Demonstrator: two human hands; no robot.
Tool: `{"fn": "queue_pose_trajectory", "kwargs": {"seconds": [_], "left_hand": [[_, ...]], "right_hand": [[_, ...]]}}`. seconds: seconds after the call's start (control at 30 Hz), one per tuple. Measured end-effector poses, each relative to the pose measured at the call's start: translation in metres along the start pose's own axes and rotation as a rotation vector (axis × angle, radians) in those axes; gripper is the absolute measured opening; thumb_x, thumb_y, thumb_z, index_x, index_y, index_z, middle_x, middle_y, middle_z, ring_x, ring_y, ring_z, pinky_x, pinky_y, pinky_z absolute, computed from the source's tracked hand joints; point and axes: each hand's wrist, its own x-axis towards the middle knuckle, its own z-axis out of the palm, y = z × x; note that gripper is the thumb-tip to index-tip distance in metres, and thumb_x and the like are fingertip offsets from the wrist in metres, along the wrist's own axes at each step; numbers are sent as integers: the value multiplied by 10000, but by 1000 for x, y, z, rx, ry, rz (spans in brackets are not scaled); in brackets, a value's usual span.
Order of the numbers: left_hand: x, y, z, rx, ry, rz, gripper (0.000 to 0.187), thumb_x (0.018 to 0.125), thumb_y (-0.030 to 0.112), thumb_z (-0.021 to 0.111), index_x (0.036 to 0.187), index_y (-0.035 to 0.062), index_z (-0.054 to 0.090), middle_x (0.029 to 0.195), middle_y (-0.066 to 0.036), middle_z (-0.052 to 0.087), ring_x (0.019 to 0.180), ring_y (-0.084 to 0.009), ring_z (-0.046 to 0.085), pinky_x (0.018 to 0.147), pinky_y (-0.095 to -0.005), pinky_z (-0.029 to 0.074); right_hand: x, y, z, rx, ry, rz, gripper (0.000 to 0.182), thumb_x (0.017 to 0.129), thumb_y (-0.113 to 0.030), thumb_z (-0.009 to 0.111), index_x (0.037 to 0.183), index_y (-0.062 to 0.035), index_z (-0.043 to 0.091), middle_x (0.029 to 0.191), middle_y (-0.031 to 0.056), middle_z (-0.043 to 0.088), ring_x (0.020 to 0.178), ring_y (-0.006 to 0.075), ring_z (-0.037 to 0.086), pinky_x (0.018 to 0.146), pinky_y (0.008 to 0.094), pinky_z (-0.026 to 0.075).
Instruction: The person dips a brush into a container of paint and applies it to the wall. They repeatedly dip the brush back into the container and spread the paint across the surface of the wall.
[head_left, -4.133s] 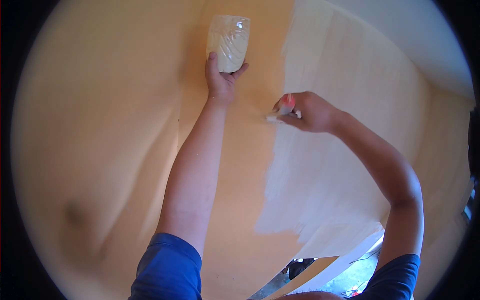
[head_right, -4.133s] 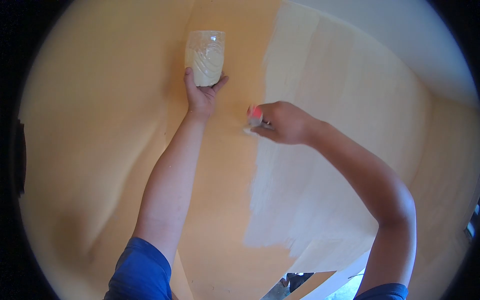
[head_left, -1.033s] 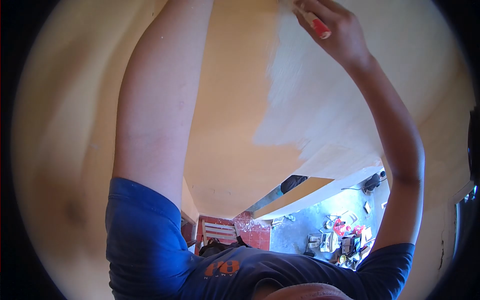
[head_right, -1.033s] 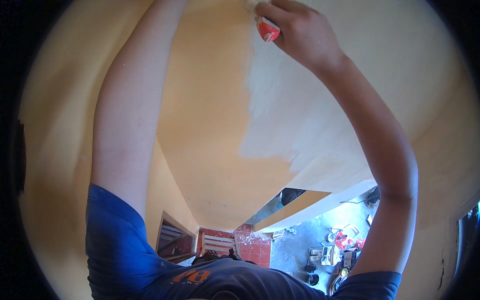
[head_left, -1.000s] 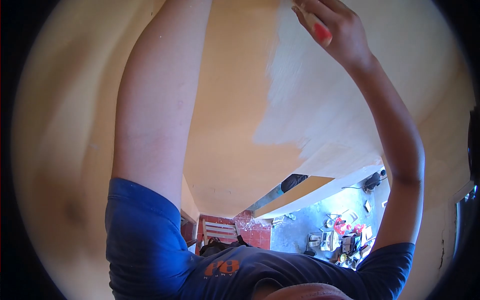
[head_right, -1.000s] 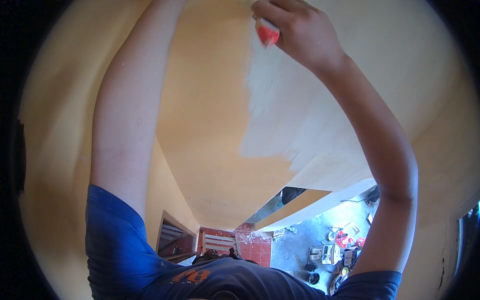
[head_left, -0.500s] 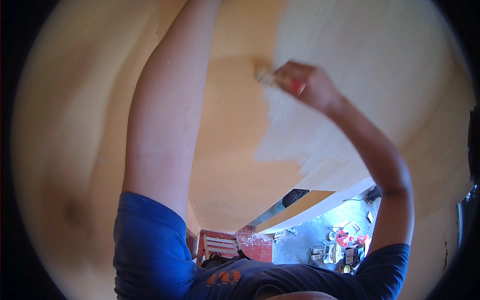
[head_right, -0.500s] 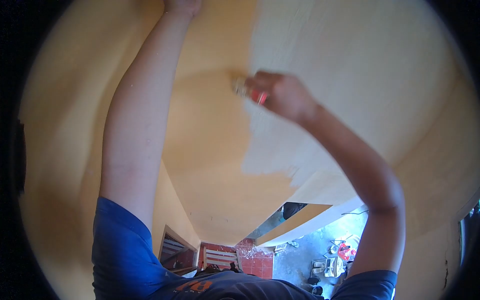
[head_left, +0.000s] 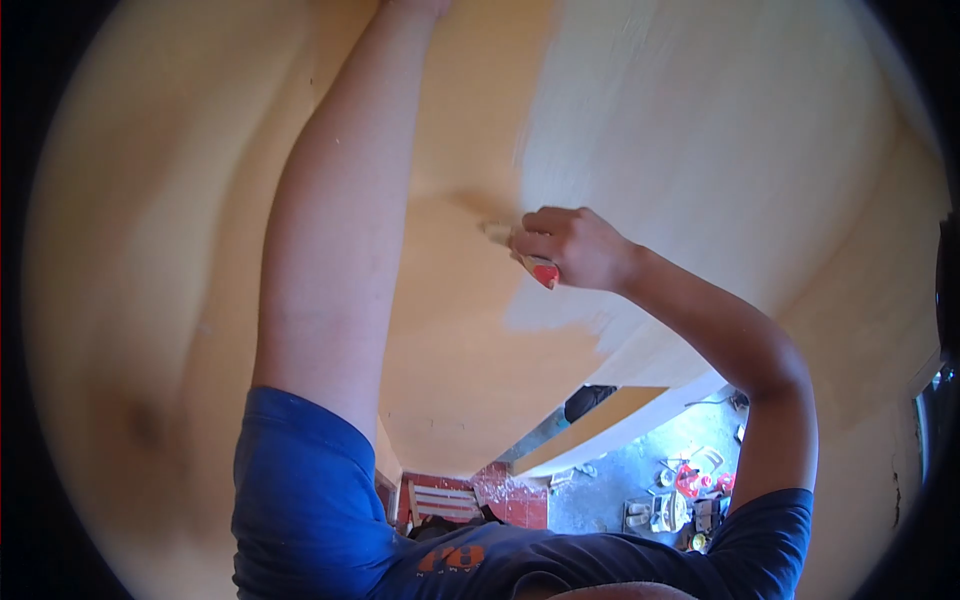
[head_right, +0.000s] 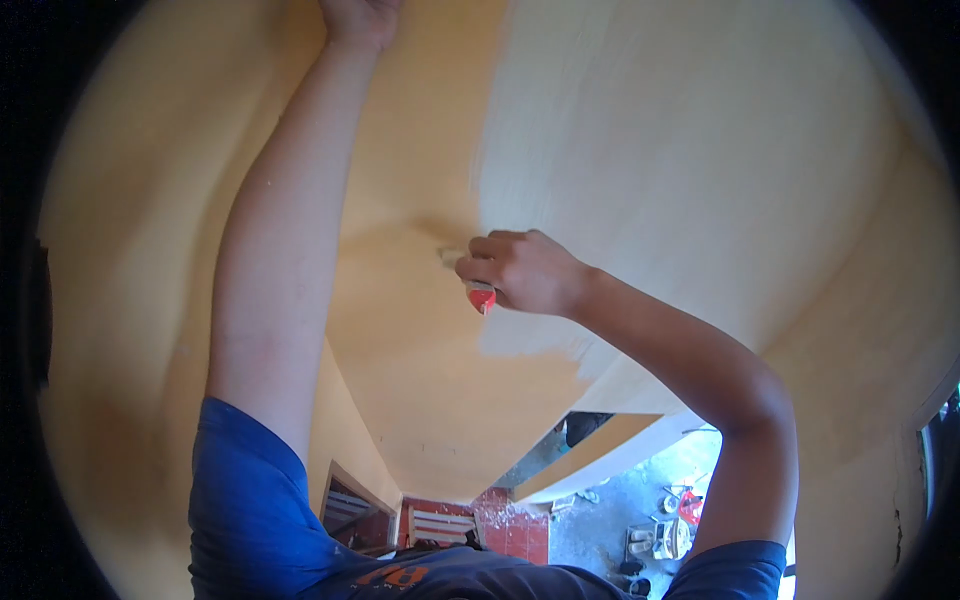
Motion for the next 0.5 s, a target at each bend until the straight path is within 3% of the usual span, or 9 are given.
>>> {"fn": "queue_pose_trajectory", "kwargs": {"seconds": [0.13, 0.27, 0.3, 0.33, 0.37, 0.4, 0.47, 0.5], "left_hand": [[-5, 0, 3, -4, 17, -4, 675, 834, 631, 446, 1231, 87, 493, 1123, -89, 601, 985, -243, 579, 844, -458, 493], [-8, 5, 9, 99, -76, 77, 689, 856, 599, 397, 1279, 55, 402, 1166, -143, 535, 1015, -304, 560, 904, -542, 476], [-7, 5, 7, 49, -49, 56, 671, 857, 563, 434, 1280, 45, 385, 1199, -149, 515, 1029, -315, 559, 897, -537, 484], [-7, 4, 6, -2, -19, 30, 658, 859, 527, 472, 1282, 35, 368, 1232, -155, 495, 1042, -325, 558, 889, -532, 491], [-9, 2, 5, -3, -28, 41, 658, 859, 527, 472, 1282, 35, 368, 1232, -155, 495, 1042, -325, 558, 889, -532, 491], [-9, 4, 4, -2, -7, 30, 668, 857, 534, 464, 1288, 33, 365, 1232, -154, 497, 1038, -324, 559, 893, -531, 488], [-11, 1, 2, -1, 12, 28, 678, 856, 541, 457, 1293, 31, 363, 1231, -153, 500, 1035, -323, 560, 898, -530, 485], [-11, 1, -1, -1, -9, 12, 671, 859, 536, 458, 1290, 29, 367, 1229, -151, 503, 1035, -322, 559, 891, -527, 489]], "right_hand": [[19, 44, -54, 13, 174, 58, 137, 773, -77, 680, 896, -71, 620, 880, 73, 625, 780, 255, 613, 666, 343, 514], [57, 99, -187, -66, 526, 245, 181, 811, -108, 697, 961, -36, 625, 891, 31, 657, 804, 117, 608, 728, 279, 494], [67, 107, -222, -247, 574, 280, 190, 827, -137, 683, 986, -49, 625, 891, 42, 669, 800, 125, 623, 721, 272, 495], [75, 120, -247, -397, 699, 240, 207, 858, -294, 604, 980, -126, 608, 888, 109, 652, 826, 300, 625, 730, 375, 494], [82, 95, -267, -419, 722, 214, 104, 838, -70, 622, 935, -48, 594, 895, 80, 624, 751, 252, 618, 651, 339, 513], [85, 100, -272, -433, 729, 203, 104, 838, -70, 622, 935, -48, 594, 895, 80, 624, 751, 252, 618, 651, 339, 513], [92, 118, -270, -567, 836, 156, 237, 851, -304, 611, 1014, -132, 609, 898, 109, 650, 842, 305, 620, 737, 383, 493], [92, 123, -252, -387, 703, 218, 252, 830, -289, 625, 1040, -149, 621, 949, 108, 643, 870, 308, 610, 760, 385, 491]]}}
